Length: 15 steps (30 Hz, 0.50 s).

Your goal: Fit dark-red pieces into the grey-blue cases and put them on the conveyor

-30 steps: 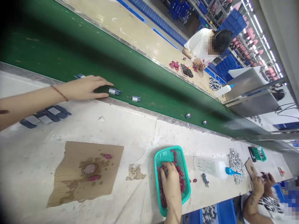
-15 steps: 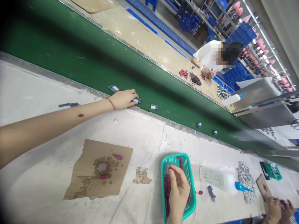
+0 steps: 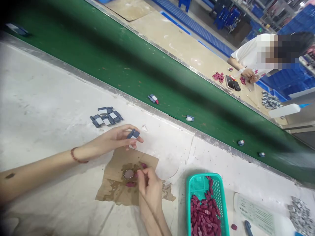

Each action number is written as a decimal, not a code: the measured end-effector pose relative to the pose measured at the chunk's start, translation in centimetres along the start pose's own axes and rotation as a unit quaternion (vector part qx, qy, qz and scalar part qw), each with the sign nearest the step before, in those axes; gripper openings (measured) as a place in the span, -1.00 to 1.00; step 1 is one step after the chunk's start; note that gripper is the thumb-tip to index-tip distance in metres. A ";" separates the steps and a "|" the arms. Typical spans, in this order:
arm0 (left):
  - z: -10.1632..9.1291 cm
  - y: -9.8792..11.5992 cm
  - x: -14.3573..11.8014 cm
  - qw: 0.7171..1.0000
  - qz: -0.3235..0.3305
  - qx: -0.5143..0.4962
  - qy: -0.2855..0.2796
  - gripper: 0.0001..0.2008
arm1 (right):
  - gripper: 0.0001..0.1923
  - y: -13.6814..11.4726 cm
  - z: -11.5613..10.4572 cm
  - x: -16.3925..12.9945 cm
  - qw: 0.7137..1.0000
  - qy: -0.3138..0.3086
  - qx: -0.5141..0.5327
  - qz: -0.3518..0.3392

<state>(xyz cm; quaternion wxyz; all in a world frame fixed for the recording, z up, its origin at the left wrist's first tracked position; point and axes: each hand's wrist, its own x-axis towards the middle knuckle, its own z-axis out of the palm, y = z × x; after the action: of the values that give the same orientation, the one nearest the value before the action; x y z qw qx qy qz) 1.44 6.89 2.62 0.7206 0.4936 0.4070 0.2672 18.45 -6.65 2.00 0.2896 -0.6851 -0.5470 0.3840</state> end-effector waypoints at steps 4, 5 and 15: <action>0.2 -1.7 -3.0 0.997 -0.035 -0.047 0.050 -0.73 | -0.87 -0.7 1.3 0.7 0.988 -0.042 -0.089 -0.116; 0.3 -2.0 -3.5 0.996 -0.033 -0.049 0.070 -0.74 | -0.85 -0.9 1.5 0.8 0.982 -0.040 -0.114 -0.149; 0.9 -3.0 -4.8 0.986 -0.059 -0.106 0.116 -0.68 | -0.78 -0.6 2.4 1.4 0.962 -0.052 -0.187 -0.193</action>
<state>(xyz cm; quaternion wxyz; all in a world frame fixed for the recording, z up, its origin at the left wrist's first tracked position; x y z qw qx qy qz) -0.42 1.57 1.52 0.7314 0.3552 0.4854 0.3213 16.27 -5.22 0.88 0.1964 -0.5877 -0.7452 0.2467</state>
